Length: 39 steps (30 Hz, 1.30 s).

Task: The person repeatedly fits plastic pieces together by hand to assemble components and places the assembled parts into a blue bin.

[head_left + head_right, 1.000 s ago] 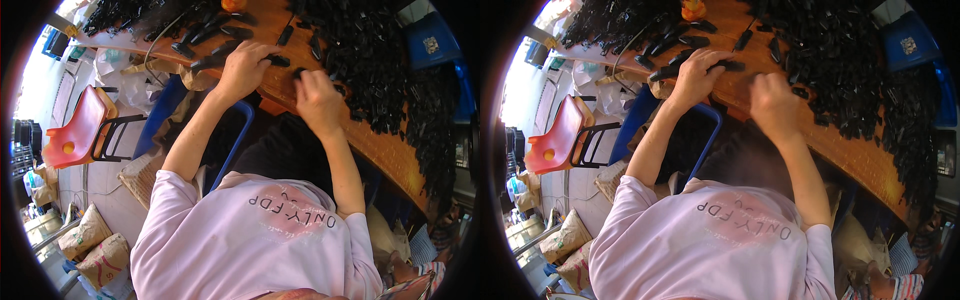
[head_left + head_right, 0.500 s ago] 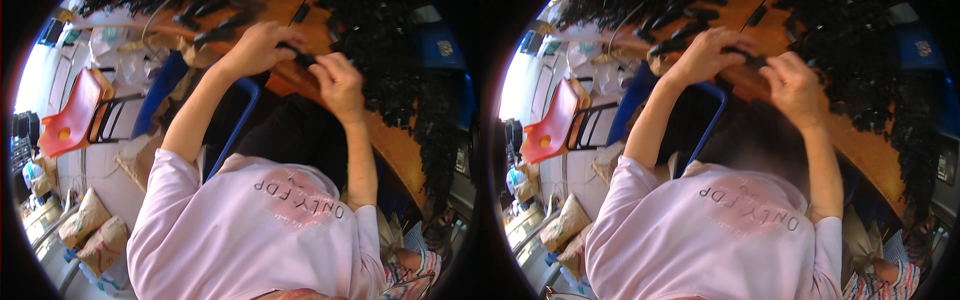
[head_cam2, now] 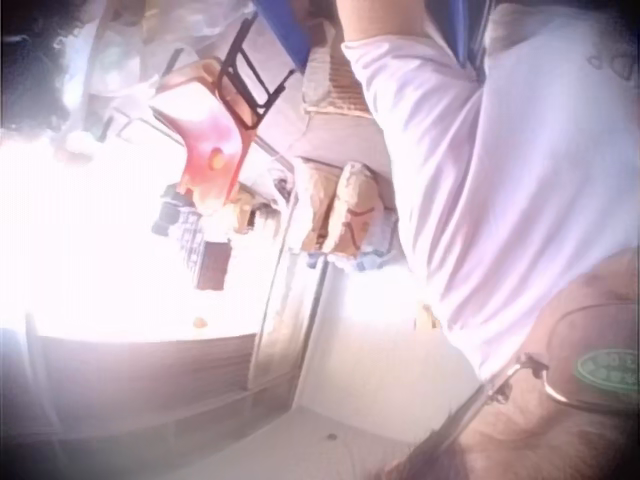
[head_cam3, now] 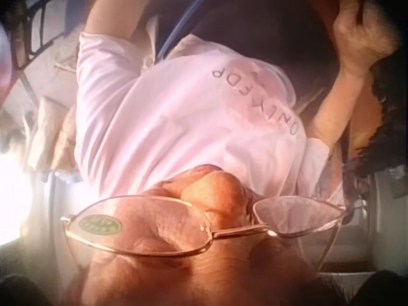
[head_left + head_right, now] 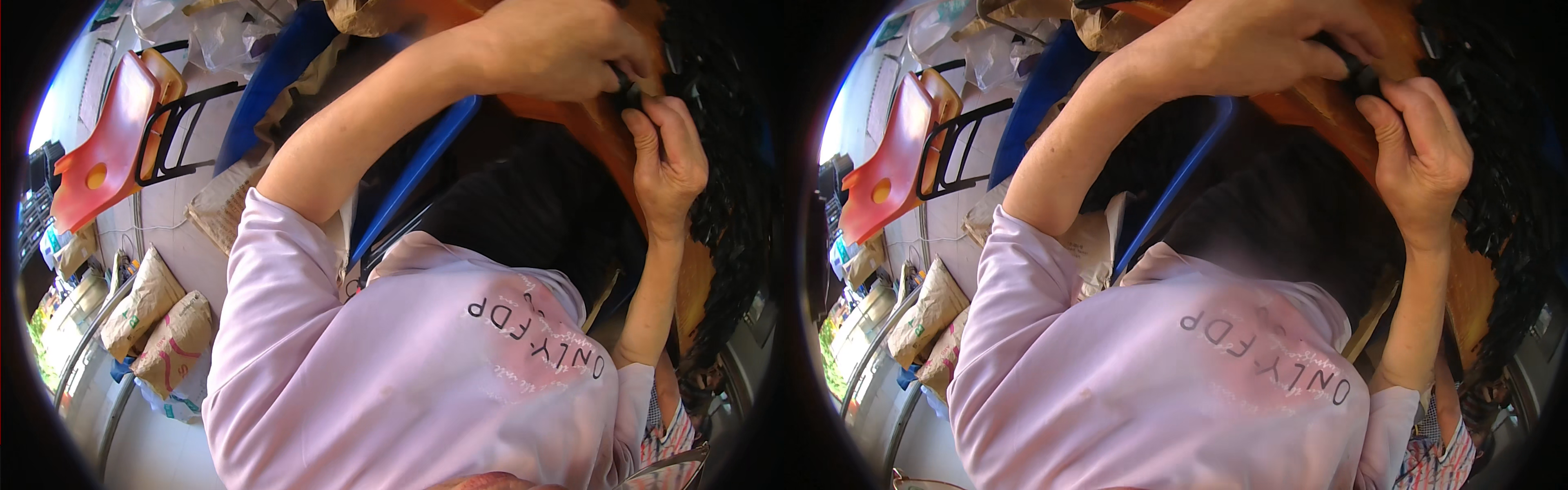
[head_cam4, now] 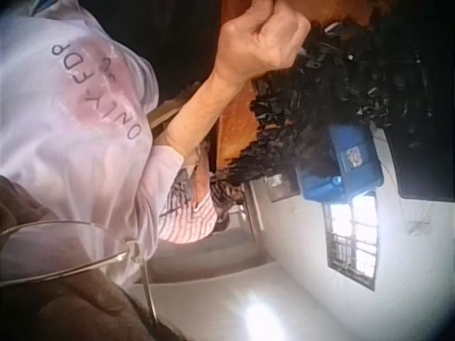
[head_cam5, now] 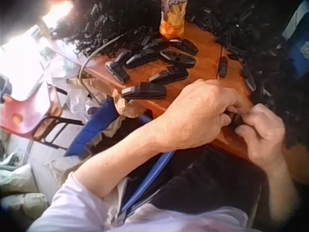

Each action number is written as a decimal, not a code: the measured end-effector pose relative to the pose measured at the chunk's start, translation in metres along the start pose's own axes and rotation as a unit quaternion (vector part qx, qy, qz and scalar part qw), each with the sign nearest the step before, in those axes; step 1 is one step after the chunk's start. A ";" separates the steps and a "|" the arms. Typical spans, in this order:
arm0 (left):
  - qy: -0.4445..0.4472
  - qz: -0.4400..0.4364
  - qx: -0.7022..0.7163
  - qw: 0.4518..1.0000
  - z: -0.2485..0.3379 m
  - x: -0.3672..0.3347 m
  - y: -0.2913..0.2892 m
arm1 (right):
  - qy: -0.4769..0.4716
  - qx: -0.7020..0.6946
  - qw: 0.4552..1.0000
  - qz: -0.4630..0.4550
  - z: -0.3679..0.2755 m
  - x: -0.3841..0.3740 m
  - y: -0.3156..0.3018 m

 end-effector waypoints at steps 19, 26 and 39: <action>-0.411 -0.151 -0.389 0.811 -0.069 0.378 -0.022 | -0.023 0.037 0.995 -0.094 0.016 0.027 0.002; -0.382 -0.185 -0.319 0.847 -0.188 0.383 0.082 | -0.007 0.055 0.994 -0.092 0.018 0.029 0.001; -0.363 -0.263 -0.367 0.815 -0.253 0.411 0.117 | 0.009 0.073 0.991 -0.111 0.013 0.025 0.002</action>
Point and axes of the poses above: each hand's wrist, its own x-axis away from the middle knuckle, its own y-axis out of the palm, z = x × y, the point moved 6 cm from there along -x, towards the middle knuckle, and after that the axes turned 7 degrees about x, right-handed, at the moved point
